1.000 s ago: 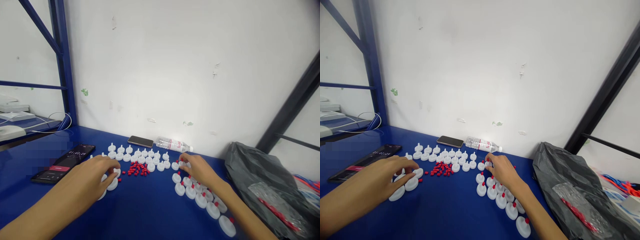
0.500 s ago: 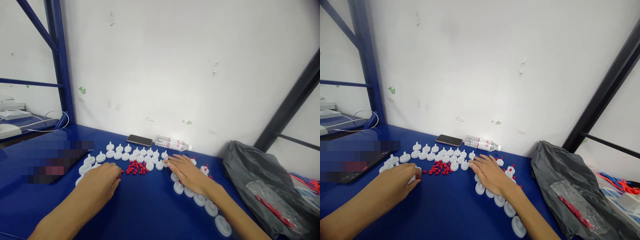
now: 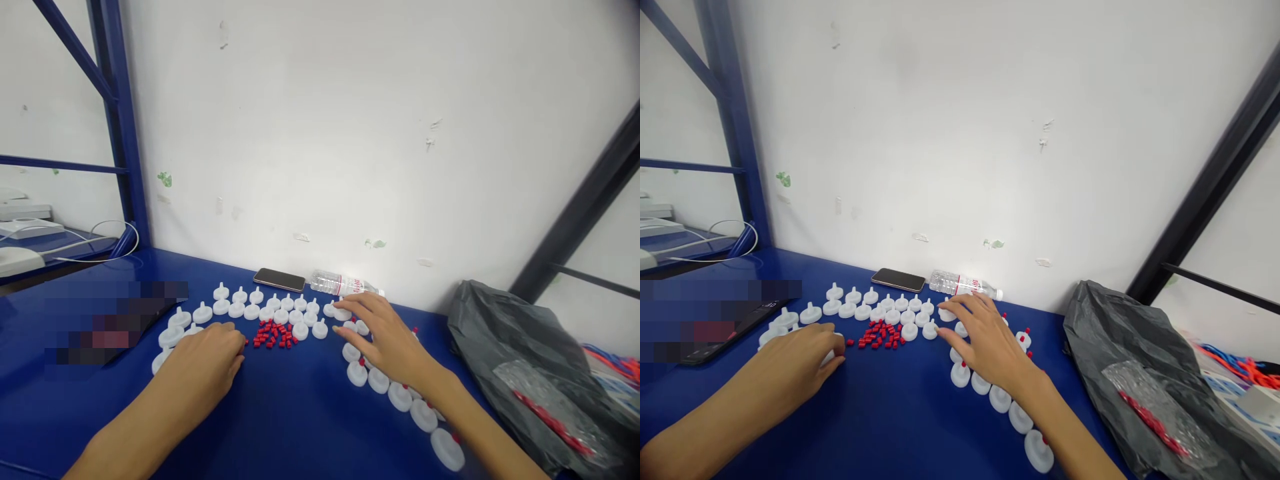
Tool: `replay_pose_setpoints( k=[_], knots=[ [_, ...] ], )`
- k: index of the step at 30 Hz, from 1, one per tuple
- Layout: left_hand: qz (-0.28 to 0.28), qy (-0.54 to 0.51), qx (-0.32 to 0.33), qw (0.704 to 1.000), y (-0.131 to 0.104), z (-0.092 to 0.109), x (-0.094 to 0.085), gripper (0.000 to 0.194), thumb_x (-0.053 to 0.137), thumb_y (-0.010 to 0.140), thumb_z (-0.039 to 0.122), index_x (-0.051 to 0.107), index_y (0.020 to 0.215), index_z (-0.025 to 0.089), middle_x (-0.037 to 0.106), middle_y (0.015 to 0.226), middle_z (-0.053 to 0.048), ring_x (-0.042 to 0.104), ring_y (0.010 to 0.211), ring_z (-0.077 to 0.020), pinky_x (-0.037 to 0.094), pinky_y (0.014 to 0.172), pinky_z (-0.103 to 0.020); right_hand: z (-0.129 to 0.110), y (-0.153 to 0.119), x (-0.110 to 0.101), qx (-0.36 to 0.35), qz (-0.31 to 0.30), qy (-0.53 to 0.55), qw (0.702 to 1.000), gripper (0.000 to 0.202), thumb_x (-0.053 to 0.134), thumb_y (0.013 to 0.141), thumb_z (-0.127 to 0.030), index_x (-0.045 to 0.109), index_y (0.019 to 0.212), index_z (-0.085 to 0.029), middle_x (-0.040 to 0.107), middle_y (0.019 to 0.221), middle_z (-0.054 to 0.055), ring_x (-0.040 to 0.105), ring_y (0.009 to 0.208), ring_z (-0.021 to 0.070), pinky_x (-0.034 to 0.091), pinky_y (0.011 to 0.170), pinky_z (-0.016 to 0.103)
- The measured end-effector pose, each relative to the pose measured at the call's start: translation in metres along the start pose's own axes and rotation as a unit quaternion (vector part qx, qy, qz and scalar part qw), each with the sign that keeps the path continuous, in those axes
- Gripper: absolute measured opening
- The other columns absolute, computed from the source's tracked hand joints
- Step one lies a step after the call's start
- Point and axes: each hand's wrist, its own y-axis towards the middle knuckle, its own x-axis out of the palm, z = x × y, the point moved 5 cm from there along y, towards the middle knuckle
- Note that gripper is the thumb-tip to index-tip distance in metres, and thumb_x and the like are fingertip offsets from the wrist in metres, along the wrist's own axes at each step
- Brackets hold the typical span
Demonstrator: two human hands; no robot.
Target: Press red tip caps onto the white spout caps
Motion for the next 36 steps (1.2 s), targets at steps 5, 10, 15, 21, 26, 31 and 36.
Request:
replay_pose_setpoints(
  k=[5,10,15,21,26,31,36],
  knots=[
    [0.014,0.016,0.005,1.000,0.001,0.004,0.003,0.036,0.040,0.096,0.010,0.076,0.094,0.016,0.073,0.104,-0.015,0.073,0.095,-0.0353,0.054,0.071,-0.042,-0.035,-0.001,0.003,-0.098,0.009,-0.015,0.995,0.018,0.058,0.104,-0.024,0.062,0.121,-0.020,0.071,0.115,0.010,0.067,0.107,0.0255,0.053,0.100,0.048],
    [0.029,0.025,0.013,0.999,0.003,0.008,0.008,0.037,0.039,0.097,0.011,0.075,0.095,0.019,0.071,0.102,-0.012,0.073,0.091,-0.0299,0.051,0.067,-0.037,-0.063,-0.003,0.021,-0.128,-0.047,0.009,0.991,0.016,0.051,0.103,-0.016,0.061,0.115,-0.020,0.070,0.115,0.008,0.067,0.104,0.0223,0.049,0.102,0.045],
    [0.046,0.029,0.019,0.998,0.003,0.009,0.009,0.035,0.038,0.097,0.011,0.072,0.092,0.019,0.066,0.102,-0.011,0.072,0.084,-0.0268,0.045,0.061,-0.033,-0.071,-0.009,0.037,-0.127,-0.087,0.047,0.987,0.019,0.052,0.103,-0.017,0.056,0.122,-0.022,0.071,0.119,0.004,0.068,0.106,0.0188,0.043,0.108,0.042],
    [0.111,-0.024,0.054,0.992,-0.004,0.022,0.000,0.029,0.038,0.101,0.021,0.067,0.102,0.021,0.064,0.107,-0.008,0.067,0.068,-0.0196,0.039,0.056,-0.032,-0.074,-0.009,0.036,-0.132,-0.074,0.071,0.986,0.018,0.052,0.103,-0.019,0.056,0.121,-0.021,0.072,0.118,0.006,0.069,0.101,0.0202,0.049,0.101,0.042],
    [0.090,-0.169,0.070,0.979,-0.010,0.033,-0.007,0.021,0.046,0.095,0.023,0.067,0.097,0.024,0.072,0.090,-0.002,0.071,0.082,-0.0218,0.046,0.071,-0.032,-0.076,-0.008,0.027,-0.132,-0.032,0.095,0.986,0.033,0.051,0.104,-0.018,0.047,0.137,-0.022,0.068,0.131,0.011,0.066,0.120,0.0230,0.055,0.101,0.040],
    [0.079,-0.236,0.091,0.964,-0.010,0.037,-0.009,0.022,0.048,0.093,0.025,0.070,0.094,0.025,0.074,0.078,0.001,0.067,0.068,-0.0193,0.044,0.064,-0.030,-0.076,-0.009,0.024,-0.124,-0.012,0.107,0.986,0.036,0.051,0.104,-0.019,0.046,0.140,-0.022,0.068,0.129,0.011,0.067,0.119,0.0226,0.060,0.099,0.038],
    [0.117,-0.267,0.138,0.946,-0.009,0.035,-0.007,0.023,0.049,0.096,0.026,0.071,0.094,0.024,0.077,0.086,0.000,0.066,0.069,-0.0166,0.045,0.064,-0.027,-0.077,-0.008,0.022,-0.154,0.012,0.113,0.981,0.033,0.053,0.103,-0.018,0.050,0.136,-0.018,0.072,0.119,0.010,0.069,0.113,0.0218,0.060,0.100,0.038]
  ],
)
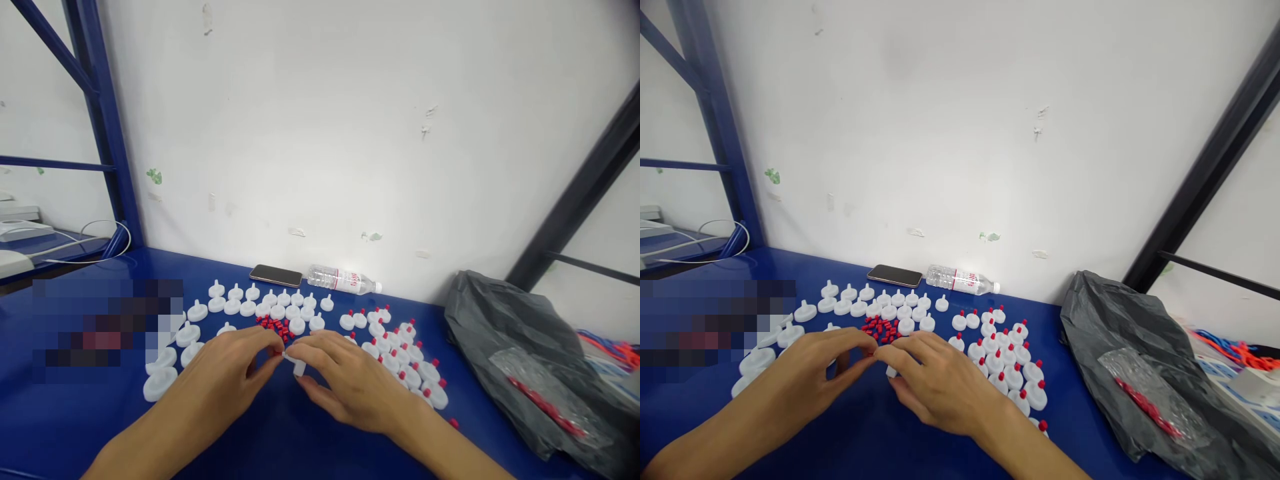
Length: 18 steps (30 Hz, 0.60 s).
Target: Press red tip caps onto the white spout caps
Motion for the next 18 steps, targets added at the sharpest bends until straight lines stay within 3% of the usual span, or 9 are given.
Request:
replay_pose_setpoints(
  k=[5,9,14,16,18],
  knots=[
    [0.030,-0.057,0.021,0.998,0.001,0.003,-0.006,0.019,0.056,0.096,0.028,0.075,0.094,0.026,0.077,0.087,0.002,0.065,0.069,-0.0151,0.047,0.068,-0.026,0.000,-0.002,-0.001,-0.017,0.026,-0.029,0.999,0.031,0.053,0.104,-0.017,0.052,0.135,-0.017,0.072,0.122,0.010,0.069,0.116,0.0218,0.058,0.107,0.039],
    [0.024,-0.174,-0.007,0.984,0.003,0.010,-0.013,0.018,0.065,0.093,0.038,0.079,0.090,0.027,0.074,0.077,0.003,0.060,0.060,-0.0132,0.045,0.061,-0.025,0.002,-0.005,-0.003,0.000,0.055,-0.017,0.998,0.038,0.057,0.102,-0.013,0.050,0.139,-0.018,0.070,0.128,0.011,0.068,0.121,0.0210,0.059,0.105,0.035],
    [-0.035,-0.359,-0.085,0.929,0.003,0.008,-0.010,0.024,0.074,0.085,0.045,0.080,0.087,0.022,0.071,0.074,0.002,0.052,0.054,-0.0100,0.039,0.051,-0.022,0.001,-0.008,-0.006,-0.009,0.099,0.042,0.994,0.049,0.061,0.098,-0.007,0.046,0.143,-0.019,0.068,0.131,0.011,0.066,0.124,0.0188,0.058,0.107,0.034],
    [-0.085,-0.407,-0.121,0.901,0.002,0.005,-0.004,0.031,0.077,0.083,0.050,0.078,0.092,0.020,0.062,0.060,0.004,0.043,0.046,-0.0075,0.028,0.044,-0.021,-0.001,-0.008,-0.008,-0.020,0.118,0.041,0.992,0.050,0.062,0.098,-0.006,0.046,0.144,-0.019,0.069,0.130,0.011,0.066,0.124,0.0185,0.057,0.109,0.034],
    [-0.122,-0.461,-0.151,0.866,0.001,0.001,0.001,0.039,0.081,0.079,0.053,0.075,0.098,0.020,0.059,0.060,0.006,0.036,0.044,-0.0051,0.019,0.040,-0.020,-0.003,-0.008,-0.010,-0.035,0.135,0.023,0.990,0.048,0.063,0.097,-0.005,0.049,0.142,-0.017,0.070,0.128,0.012,0.067,0.123,0.0181,0.056,0.110,0.034]
  ],
)
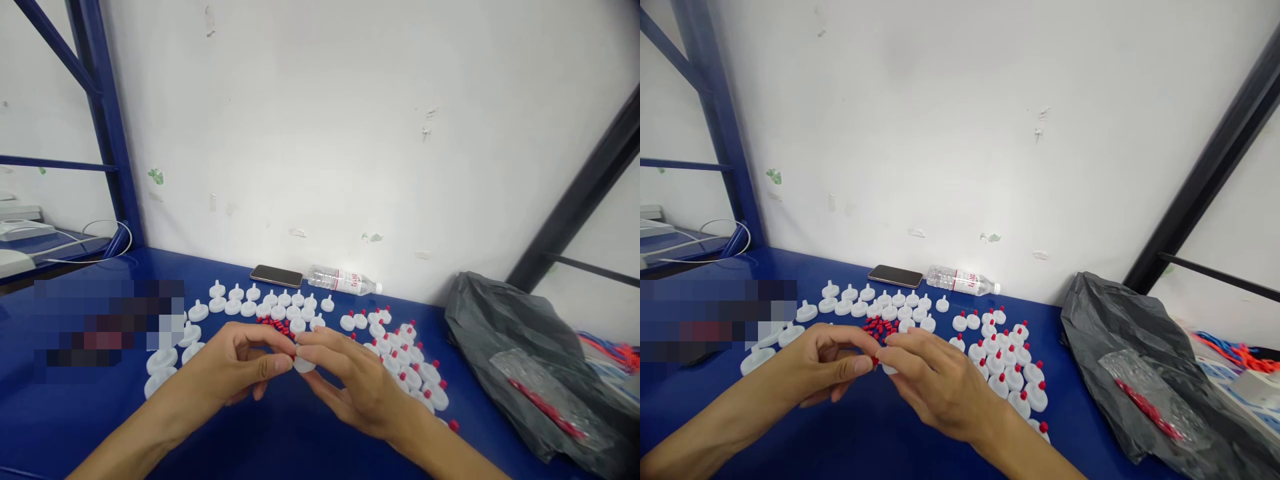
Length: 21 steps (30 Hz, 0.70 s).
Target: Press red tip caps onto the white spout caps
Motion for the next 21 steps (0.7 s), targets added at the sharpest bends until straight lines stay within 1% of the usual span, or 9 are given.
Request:
replay_pose_setpoints(
  k=[2,5,8,10,12,14,16,18,21],
  knots=[
    [-0.008,-0.063,-0.017,0.998,0.000,-0.005,-0.001,0.047,0.086,0.074,0.051,0.072,0.109,0.023,0.067,0.081,0.003,0.045,0.053,-0.0056,0.022,0.042,-0.018,-0.003,0.001,0.000,-0.021,0.008,-0.019,1.000,0.045,0.063,0.097,-0.004,0.052,0.139,-0.016,0.071,0.127,0.012,0.067,0.123,0.0177,0.054,0.112,0.033],
    [-0.017,-0.125,-0.022,0.992,0.000,-0.009,0.001,0.064,0.090,0.072,0.046,0.066,0.128,0.026,0.070,0.117,-0.005,0.065,0.091,-0.0157,0.047,0.062,-0.021,-0.007,0.004,0.001,-0.041,0.022,-0.021,0.999,0.042,0.063,0.097,-0.003,0.054,0.136,-0.015,0.073,0.126,0.012,0.067,0.124,0.0168,0.051,0.114,0.034],
    [-0.054,-0.153,-0.026,0.986,-0.002,-0.009,0.010,0.058,0.087,0.075,0.049,0.072,0.124,0.020,0.074,0.119,-0.011,0.065,0.115,-0.0262,0.052,0.092,-0.033,-0.010,0.008,-0.001,-0.033,0.029,-0.010,0.999,0.045,0.064,0.096,-0.004,0.053,0.138,-0.018,0.074,0.126,0.009,0.066,0.125,0.0152,0.049,0.114,0.033],
    [-0.038,-0.144,-0.014,0.989,-0.003,-0.005,0.011,0.052,0.085,0.076,0.050,0.077,0.117,0.019,0.077,0.113,-0.010,0.067,0.113,-0.0280,0.051,0.098,-0.037,-0.011,0.009,-0.002,-0.002,0.010,-0.005,1.000,0.049,0.066,0.098,-0.013,0.048,0.143,-0.019,0.071,0.131,0.009,0.063,0.129,0.0169,0.048,0.115,0.034],
    [-0.001,-0.116,-0.002,0.993,-0.003,-0.002,0.009,0.051,0.087,0.074,0.050,0.078,0.116,0.021,0.079,0.112,-0.009,0.069,0.111,-0.0288,0.051,0.100,-0.040,-0.009,0.009,-0.002,0.068,-0.032,0.019,0.997,0.059,0.065,0.100,-0.026,0.038,0.152,-0.019,0.064,0.143,0.013,0.057,0.136,0.0214,0.048,0.115,0.039],
    [0.016,-0.092,-0.003,0.996,-0.002,0.000,0.007,0.054,0.090,0.071,0.047,0.078,0.117,0.022,0.080,0.114,-0.009,0.070,0.112,-0.0298,0.051,0.102,-0.041,-0.005,0.006,0.001,0.169,-0.084,0.063,0.980,0.070,0.060,0.103,-0.038,0.024,0.161,-0.020,0.052,0.155,0.015,0.052,0.142,0.0253,0.048,0.115,0.044],
    [0.000,-0.084,0.000,0.997,0.000,-0.001,0.006,0.055,0.092,0.069,0.045,0.078,0.116,0.022,0.081,0.114,-0.009,0.072,0.111,-0.0299,0.053,0.101,-0.040,-0.002,0.002,0.005,0.258,-0.122,0.128,0.950,0.069,0.054,0.106,-0.043,0.018,0.163,-0.026,0.048,0.160,0.012,0.052,0.142,0.0252,0.048,0.115,0.045],
    [-0.027,-0.088,0.010,0.996,0.002,-0.001,0.008,0.053,0.092,0.069,0.042,0.078,0.116,0.021,0.082,0.112,-0.009,0.074,0.108,-0.0288,0.055,0.099,-0.038,-0.003,0.001,0.011,0.303,-0.129,0.196,0.923,0.059,0.053,0.107,-0.044,0.029,0.160,-0.032,0.053,0.156,0.007,0.056,0.138,0.0232,0.048,0.114,0.042],
    [-0.054,-0.096,0.016,0.994,0.005,-0.002,0.012,0.048,0.091,0.072,0.040,0.079,0.114,0.019,0.083,0.109,-0.009,0.076,0.104,-0.0286,0.055,0.101,-0.040,-0.004,0.003,0.018,0.329,-0.100,0.296,0.891,0.044,0.058,0.106,-0.041,0.048,0.148,-0.034,0.064,0.142,0.002,0.065,0.125,0.0197,0.053,0.106,0.035]
  ],
)
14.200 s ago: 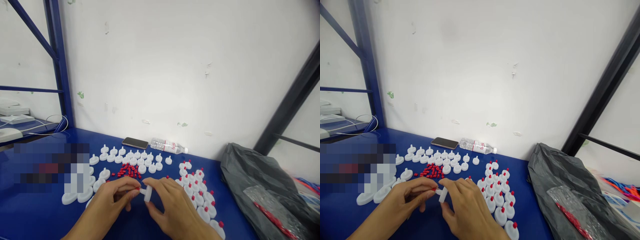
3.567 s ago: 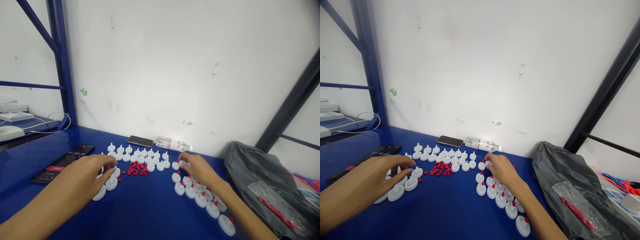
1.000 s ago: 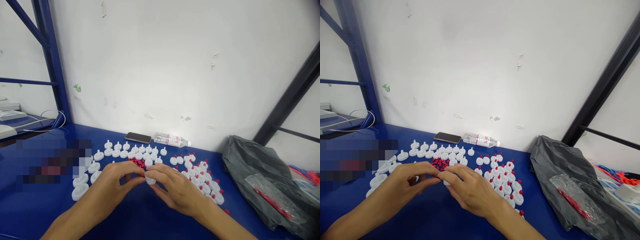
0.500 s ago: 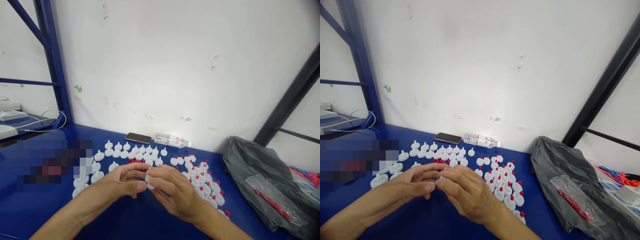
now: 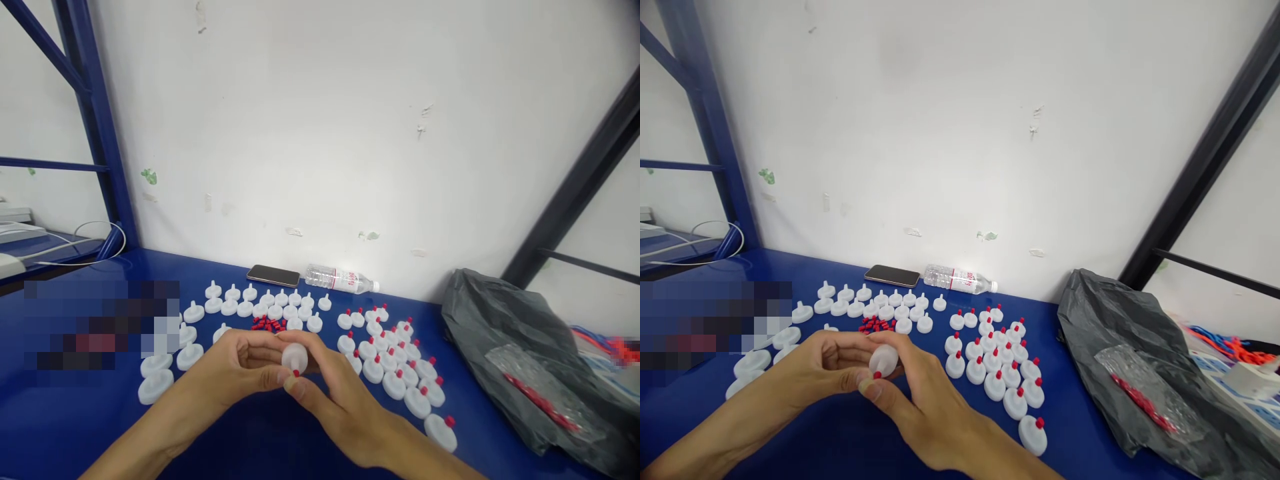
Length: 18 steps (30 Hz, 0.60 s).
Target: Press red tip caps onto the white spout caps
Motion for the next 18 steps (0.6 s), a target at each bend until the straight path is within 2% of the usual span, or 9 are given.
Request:
replay_pose_setpoints(
  k=[4,10,12,15,18],
  knots=[
    [-0.004,-0.009,0.009,1.000,0.000,0.001,0.002,0.046,0.088,0.076,0.043,0.080,0.114,0.019,0.083,0.110,-0.010,0.075,0.108,-0.0313,0.053,0.107,-0.045,0.010,0.004,0.006,0.038,0.002,0.147,0.988,0.043,0.064,0.103,-0.039,0.053,0.143,-0.032,0.069,0.134,0.003,0.070,0.115,0.0191,0.056,0.104,0.035],
    [-0.009,0.012,0.016,1.000,-0.004,-0.003,-0.003,0.050,0.075,0.088,0.055,0.075,0.125,0.022,0.076,0.128,-0.011,0.068,0.121,-0.0303,0.051,0.107,-0.041,0.024,0.006,0.003,0.080,0.046,0.190,0.977,0.050,0.078,0.091,-0.042,0.065,0.137,-0.027,0.075,0.127,0.006,0.072,0.115,0.0251,0.056,0.102,0.038],
    [-0.035,0.002,0.017,0.999,-0.003,-0.006,0.000,0.054,0.080,0.083,0.054,0.073,0.127,0.022,0.076,0.127,-0.011,0.070,0.117,-0.0288,0.053,0.102,-0.038,0.027,0.006,0.003,0.090,0.053,0.200,0.974,0.058,0.085,0.084,-0.042,0.067,0.137,-0.026,0.077,0.124,0.006,0.072,0.115,0.0268,0.056,0.102,0.039],
    [-0.055,0.013,0.018,0.998,0.000,-0.011,0.003,0.054,0.090,0.075,0.044,0.075,0.122,0.023,0.080,0.115,-0.007,0.075,0.097,-0.0217,0.055,0.088,-0.030,0.030,0.004,0.004,0.098,0.055,0.207,0.972,0.067,0.093,0.073,-0.041,0.070,0.134,-0.026,0.079,0.117,0.005,0.073,0.114,0.0294,0.056,0.100,0.038],
    [-0.045,0.013,0.024,0.999,0.000,-0.010,0.006,0.049,0.090,0.075,0.042,0.077,0.118,0.021,0.082,0.108,-0.007,0.074,0.093,-0.0210,0.055,0.087,-0.030,0.030,0.004,0.007,0.098,0.040,0.227,0.968,0.065,0.092,0.073,-0.046,0.072,0.131,-0.023,0.080,0.109,0.005,0.075,0.107,0.0305,0.059,0.092,0.038]
  ],
)
